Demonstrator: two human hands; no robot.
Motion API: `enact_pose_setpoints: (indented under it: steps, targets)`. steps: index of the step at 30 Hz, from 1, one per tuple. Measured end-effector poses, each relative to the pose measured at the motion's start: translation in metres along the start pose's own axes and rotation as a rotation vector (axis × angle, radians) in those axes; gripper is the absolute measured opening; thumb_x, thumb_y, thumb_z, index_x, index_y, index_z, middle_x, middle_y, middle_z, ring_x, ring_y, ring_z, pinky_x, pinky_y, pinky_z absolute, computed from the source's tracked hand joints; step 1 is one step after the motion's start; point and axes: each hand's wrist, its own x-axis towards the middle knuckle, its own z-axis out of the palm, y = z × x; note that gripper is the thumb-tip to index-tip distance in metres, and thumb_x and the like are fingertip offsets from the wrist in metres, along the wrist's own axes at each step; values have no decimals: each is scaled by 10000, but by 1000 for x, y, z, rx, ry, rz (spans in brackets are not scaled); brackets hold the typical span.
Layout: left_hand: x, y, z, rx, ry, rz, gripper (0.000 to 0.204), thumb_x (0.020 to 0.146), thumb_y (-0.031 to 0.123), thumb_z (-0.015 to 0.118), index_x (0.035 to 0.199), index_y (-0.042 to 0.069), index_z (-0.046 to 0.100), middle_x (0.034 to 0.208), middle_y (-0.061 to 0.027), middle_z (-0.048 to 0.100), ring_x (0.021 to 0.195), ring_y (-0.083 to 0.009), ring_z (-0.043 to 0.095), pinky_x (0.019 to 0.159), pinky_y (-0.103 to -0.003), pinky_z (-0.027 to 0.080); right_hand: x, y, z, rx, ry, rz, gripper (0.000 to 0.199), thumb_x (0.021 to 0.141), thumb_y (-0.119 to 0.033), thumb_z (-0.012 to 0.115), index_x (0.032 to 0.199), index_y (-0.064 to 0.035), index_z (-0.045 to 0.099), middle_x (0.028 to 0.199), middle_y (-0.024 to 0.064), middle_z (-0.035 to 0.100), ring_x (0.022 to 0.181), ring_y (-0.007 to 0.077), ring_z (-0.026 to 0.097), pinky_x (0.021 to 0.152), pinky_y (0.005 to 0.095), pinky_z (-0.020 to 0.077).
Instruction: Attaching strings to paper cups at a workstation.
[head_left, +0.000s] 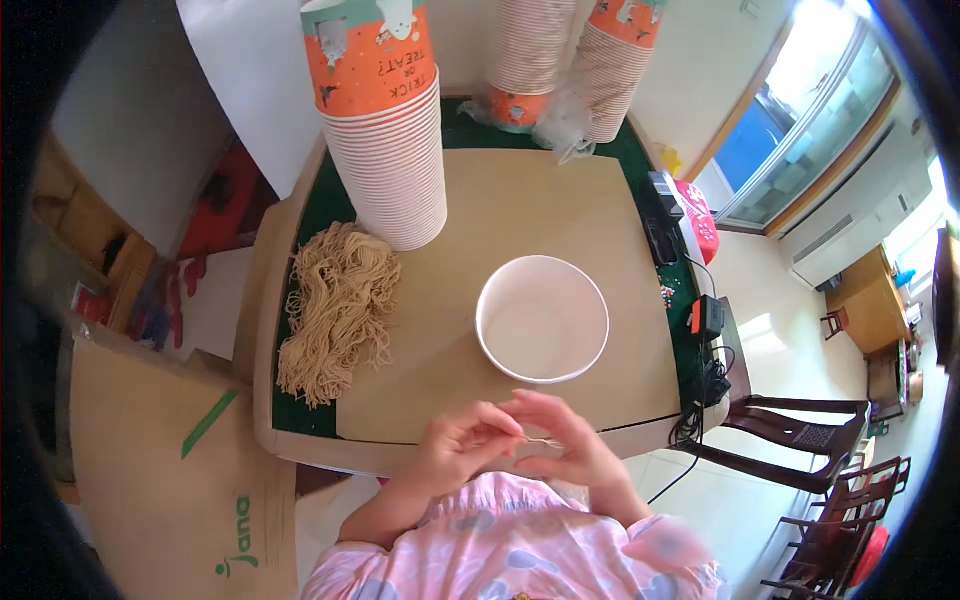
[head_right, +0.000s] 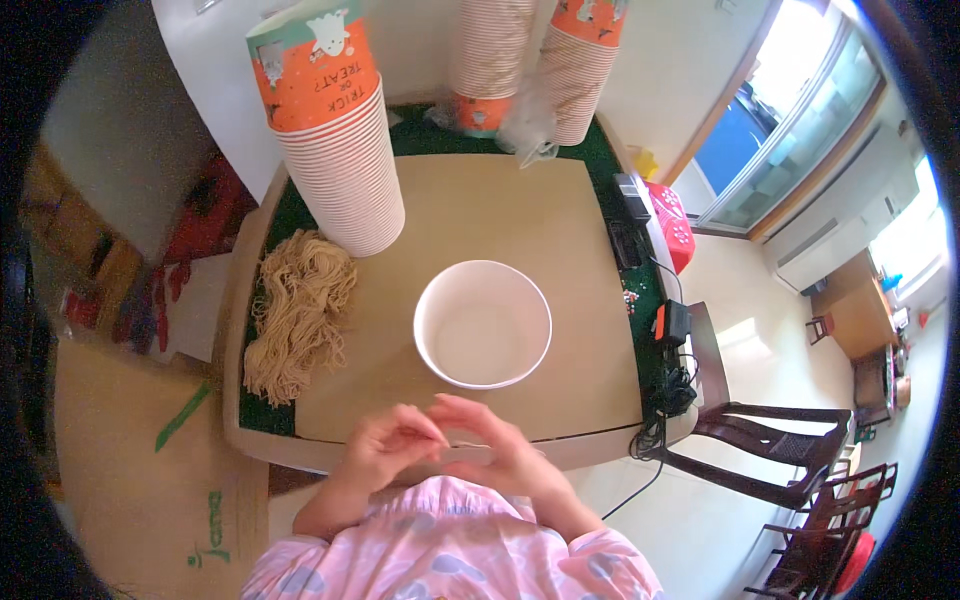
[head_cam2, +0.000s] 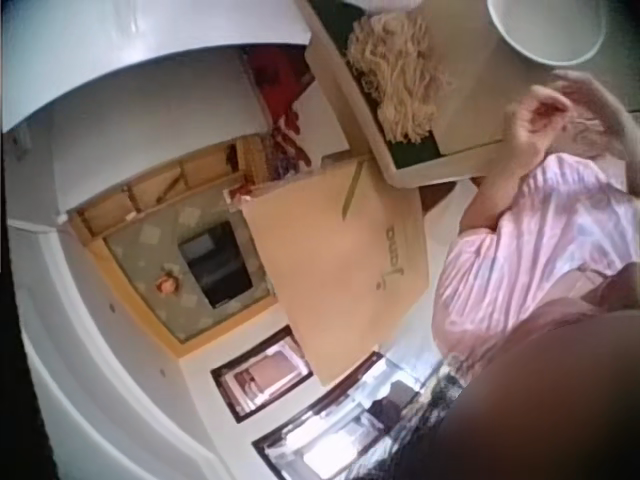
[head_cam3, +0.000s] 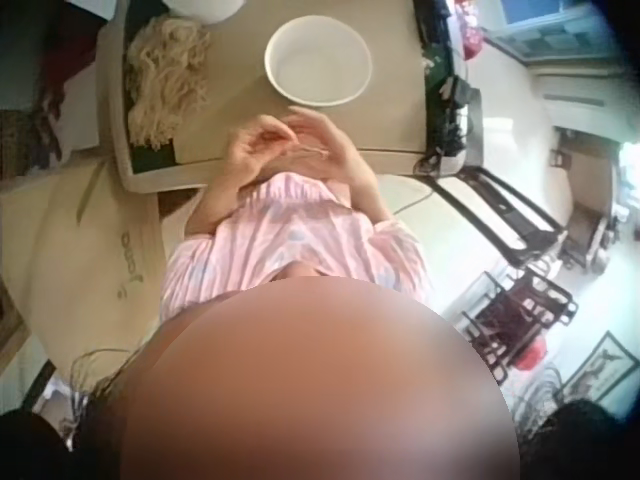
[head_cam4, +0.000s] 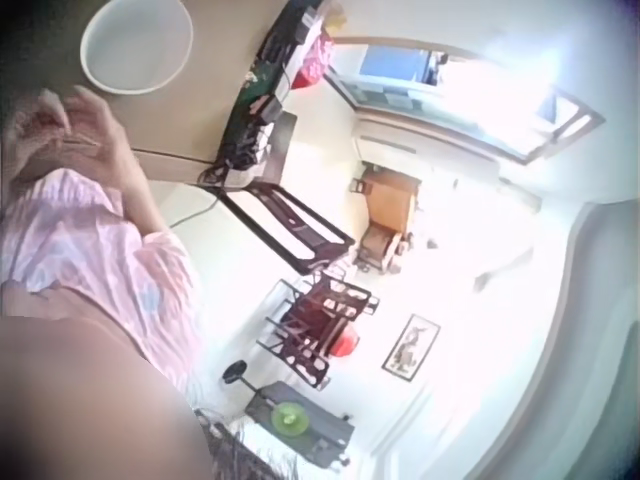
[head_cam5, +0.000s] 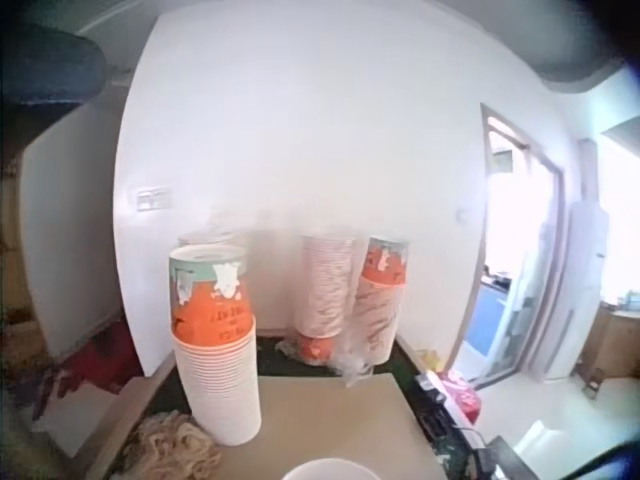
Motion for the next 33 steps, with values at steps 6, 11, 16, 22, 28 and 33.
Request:
enact_pose_setpoints:
  steps: [6,11,16,22,28,33]
  targets:
    - [1,-13,0,66,176,80,114,853,-74,625,931,3,597,918,-101,661,810,-128,626,692,-250,513,9,6,13,158,6,114,600,817,-17,715,1352,-48,447,941,31,632,865,84,598,738,231,482]
    - [-2,-16,-9,96,263,175,127,888,-60,577,994,8,592,940,-96,641,767,-93,599,686,-219,506,9,26,15,-80,250,15,114,846,35,665,939,6,607,665,-68,510,585,-21,427,509,151,310]
    - [12,9,-22,889,336,455,230,831,-60,599,1030,55,610,1027,-105,638,877,-204,619,754,-310,517,2,35,1,19,444,83,52,860,3,652,844,-14,606,566,-81,403,518,-10,336,465,186,253]
    - [66,-9,-25,1596,-65,467,145,838,75,570,957,77,652,1017,-72,638,1184,-224,522,1103,-502,298,4,45,-1,46,411,130,47,874,43,621,882,6,593,705,-42,566,599,-14,465,516,149,339]
    - [53,2,-15,1340,20,397,103,786,65,677,875,53,626,828,-91,616,839,-273,609,959,-466,423,19,51,10,220,530,-44,46,882,37,610,909,6,589,718,-45,563,593,-22,426,501,152,302]
    - [41,14,-6,1288,139,270,133,780,48,680,898,29,623,814,-114,608,796,-299,604,755,-415,479,30,41,19,210,503,25,46,883,25,623,925,10,611,729,-34,577,581,-16,423,501,144,296]
